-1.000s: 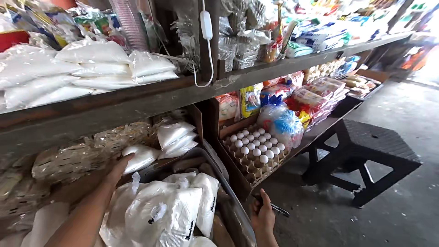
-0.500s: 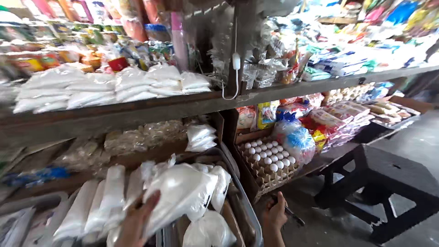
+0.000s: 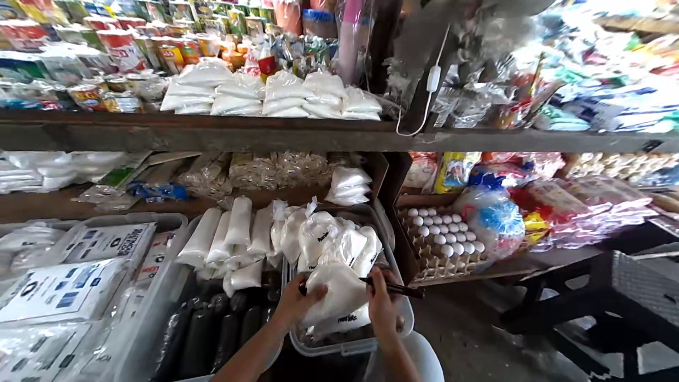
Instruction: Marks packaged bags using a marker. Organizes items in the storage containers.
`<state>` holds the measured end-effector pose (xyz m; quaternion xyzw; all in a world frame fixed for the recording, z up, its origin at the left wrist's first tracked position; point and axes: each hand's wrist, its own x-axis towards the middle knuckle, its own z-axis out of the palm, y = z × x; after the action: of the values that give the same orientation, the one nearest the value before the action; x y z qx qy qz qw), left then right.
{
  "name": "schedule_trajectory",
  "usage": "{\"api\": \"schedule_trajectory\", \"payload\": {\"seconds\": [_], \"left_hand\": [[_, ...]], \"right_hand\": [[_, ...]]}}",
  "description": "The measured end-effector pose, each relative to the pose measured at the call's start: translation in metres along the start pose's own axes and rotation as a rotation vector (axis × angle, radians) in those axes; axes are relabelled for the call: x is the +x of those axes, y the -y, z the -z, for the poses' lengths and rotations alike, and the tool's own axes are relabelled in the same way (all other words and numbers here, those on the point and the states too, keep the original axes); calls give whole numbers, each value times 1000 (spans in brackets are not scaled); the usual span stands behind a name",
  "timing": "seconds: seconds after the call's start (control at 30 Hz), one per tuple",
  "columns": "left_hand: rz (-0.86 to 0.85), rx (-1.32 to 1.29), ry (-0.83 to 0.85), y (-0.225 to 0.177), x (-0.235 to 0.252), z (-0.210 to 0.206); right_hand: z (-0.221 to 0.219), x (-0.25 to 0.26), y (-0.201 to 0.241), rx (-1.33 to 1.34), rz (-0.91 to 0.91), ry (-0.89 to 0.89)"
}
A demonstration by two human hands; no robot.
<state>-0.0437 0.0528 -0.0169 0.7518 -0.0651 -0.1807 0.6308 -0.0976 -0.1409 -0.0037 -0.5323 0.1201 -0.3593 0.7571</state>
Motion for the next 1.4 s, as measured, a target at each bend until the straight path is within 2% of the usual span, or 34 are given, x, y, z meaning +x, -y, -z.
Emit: {"api": "schedule_trajectory", "payload": {"seconds": [0.17, 0.3, 0.4, 0.5, 0.57, 0.63, 0.77, 0.87, 1.0, 1.1, 1.27, 1.4], "left_hand": [[110, 214, -6, -21, 28, 7], [270, 312, 26, -43, 61, -2], [338, 405, 106, -44, 73, -3], [391, 440, 244, -45, 72, -7], [335, 464, 336, -40, 72, -6], [239, 477, 391, -33, 72, -2], [68, 435, 389, -16, 72, 5], [-21, 434, 374, -9, 72, 7], [71, 592, 414, -34, 65, -2], [29, 683, 389, -46, 62, -11], [-66, 631, 336, -45, 64, -20], [-59, 577, 318, -36, 68, -20]], "right_hand": [[-12, -2, -8, -41, -29, 118], [-3, 3, -4, 0, -67, 118], [3, 5, 0, 51, -25, 121], [5, 1, 3, 12, 14, 280], [0, -3, -2, -22, 22, 359], [-2, -5, -11, -21, 31, 366], [5, 1, -12, -78, 11, 308], [5, 1, -5, -103, 36, 335], [-3, -7, -3, -83, 132, 451], [-3, -13, -7, -159, 121, 430], [3, -9, -6, -248, 149, 414], [5, -8, -12, -295, 244, 480]]}}
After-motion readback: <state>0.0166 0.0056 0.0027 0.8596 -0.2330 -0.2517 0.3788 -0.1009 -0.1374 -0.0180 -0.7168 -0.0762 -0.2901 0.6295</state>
